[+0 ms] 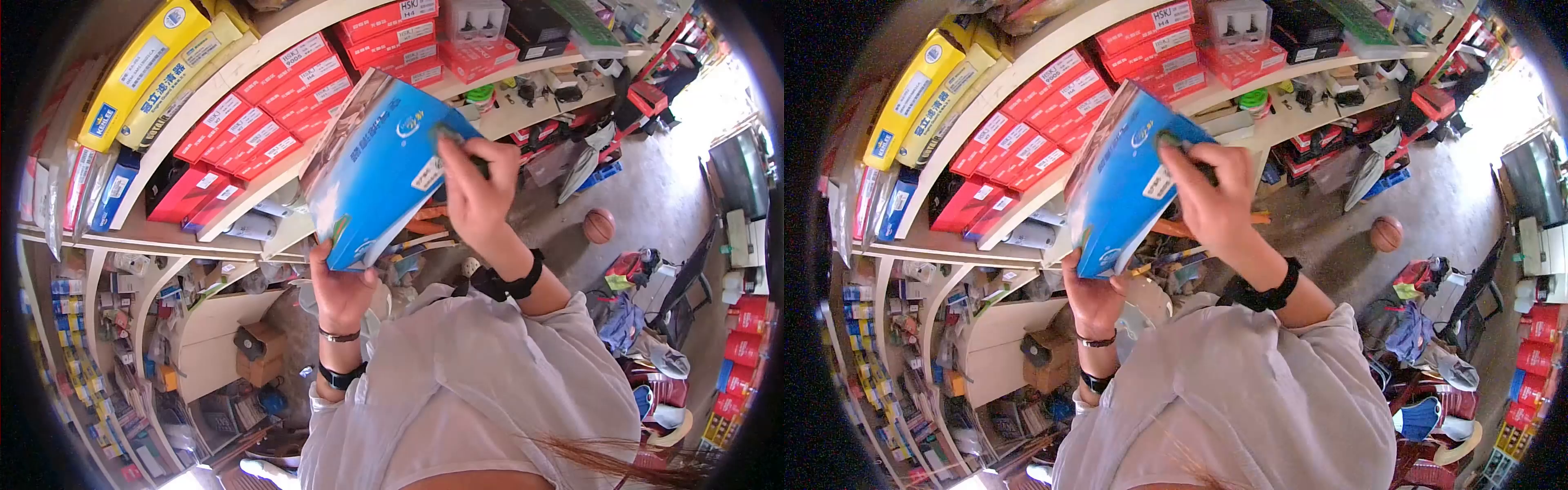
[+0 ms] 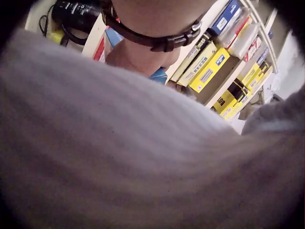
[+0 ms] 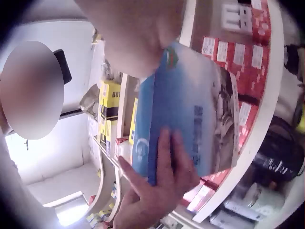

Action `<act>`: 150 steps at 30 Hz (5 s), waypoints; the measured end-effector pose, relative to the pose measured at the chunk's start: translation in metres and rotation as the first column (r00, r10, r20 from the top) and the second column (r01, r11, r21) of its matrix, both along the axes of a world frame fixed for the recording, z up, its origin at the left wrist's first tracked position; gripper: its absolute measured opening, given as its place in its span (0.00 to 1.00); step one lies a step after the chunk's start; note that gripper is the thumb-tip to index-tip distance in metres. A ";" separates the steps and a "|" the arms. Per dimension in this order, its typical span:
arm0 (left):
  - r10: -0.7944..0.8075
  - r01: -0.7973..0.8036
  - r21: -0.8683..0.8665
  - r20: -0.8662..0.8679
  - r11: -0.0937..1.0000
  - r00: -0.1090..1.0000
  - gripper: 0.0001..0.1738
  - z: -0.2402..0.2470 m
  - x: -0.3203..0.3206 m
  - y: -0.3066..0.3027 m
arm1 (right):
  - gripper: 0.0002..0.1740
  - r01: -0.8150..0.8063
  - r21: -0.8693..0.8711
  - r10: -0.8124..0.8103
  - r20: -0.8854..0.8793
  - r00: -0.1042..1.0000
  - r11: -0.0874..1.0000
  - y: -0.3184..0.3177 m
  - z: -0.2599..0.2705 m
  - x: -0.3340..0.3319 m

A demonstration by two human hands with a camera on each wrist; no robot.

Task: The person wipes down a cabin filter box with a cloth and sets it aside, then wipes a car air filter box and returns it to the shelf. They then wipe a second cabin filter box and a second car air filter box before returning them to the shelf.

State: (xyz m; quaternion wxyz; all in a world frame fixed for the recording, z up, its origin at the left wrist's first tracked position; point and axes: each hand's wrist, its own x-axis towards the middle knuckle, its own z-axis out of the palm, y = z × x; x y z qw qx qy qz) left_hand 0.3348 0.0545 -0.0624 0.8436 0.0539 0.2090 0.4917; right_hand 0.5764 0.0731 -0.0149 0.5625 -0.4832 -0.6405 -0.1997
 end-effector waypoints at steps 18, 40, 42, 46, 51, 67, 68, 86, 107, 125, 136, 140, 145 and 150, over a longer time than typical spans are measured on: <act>-0.083 0.077 0.056 0.121 0.995 0.989 0.34 0.001 0.006 -0.001 | 0.26 0.002 0.004 -0.001 -0.069 0.998 1.000 0.011 0.024 -0.002; -0.002 0.021 0.183 -0.101 0.983 0.995 0.41 -0.012 0.005 -0.007 | 0.24 -0.036 0.009 0.037 -0.075 0.997 0.999 0.004 0.033 0.004; 0.008 0.014 0.197 -0.111 0.980 0.994 0.41 -0.008 0.008 -0.008 | 0.24 -0.008 0.069 0.014 -0.078 0.997 0.998 0.009 0.037 0.009; 0.063 -0.024 0.229 -0.169 0.973 0.984 0.42 0.002 0.016 -0.012 | 0.25 0.016 0.078 -0.009 -0.090 0.996 0.997 0.005 0.027 0.008; 0.042 -0.023 0.182 -0.098 0.983 0.994 0.38 0.000 0.020 -0.018 | 0.23 0.042 0.098 -0.027 -0.157 0.987 0.994 -0.002 -0.002 0.013; -0.094 0.091 0.027 0.193 0.995 0.977 0.36 -0.014 0.008 -0.009 | 0.24 -0.010 0.038 0.013 -0.087 0.996 0.999 -0.008 -0.005 0.001; -0.095 0.092 0.024 0.191 0.996 0.977 0.36 -0.016 0.005 -0.009 | 0.24 0.014 0.059 -0.008 -0.102 0.995 0.998 -0.003 0.004 0.006; -0.177 0.138 0.126 0.396 0.982 0.901 0.38 -0.004 0.010 -0.016 | 0.21 -0.070 0.076 0.078 -0.113 0.991 0.995 -0.003 0.001 -0.007; 0.009 0.015 0.182 -0.133 0.983 0.991 0.30 -0.023 0.000 -0.028 | 0.09 -0.516 -0.399 0.373 -0.384 0.845 0.757 -0.057 -0.033 -0.067; 0.179 0.172 0.577 -0.501 0.798 0.847 0.52 -0.028 -0.049 -0.035 | 0.30 -0.803 -0.318 0.078 -0.909 0.410 0.504 -0.052 -0.088 -0.035; 0.228 0.450 0.684 -0.661 0.573 0.715 0.50 0.048 -0.131 -0.019 | 0.51 -0.917 -0.013 0.499 -0.836 0.228 0.398 -0.042 -0.067 0.010; 0.219 0.437 0.653 -0.677 0.619 0.703 0.52 0.095 -0.148 -0.007 | 0.68 -0.878 0.050 0.708 -0.613 0.350 0.477 -0.028 0.030 -0.026; 0.345 0.308 0.676 -0.650 0.669 0.677 0.54 0.160 -0.146 0.004 | 0.71 -0.811 0.131 0.766 -0.442 0.466 0.570 0.000 0.080 -0.035; 0.359 0.218 0.776 -0.496 0.592 0.791 0.37 0.219 -0.150 0.040 | 0.63 -0.652 0.025 0.652 0.027 0.758 0.758 0.044 0.129 -0.026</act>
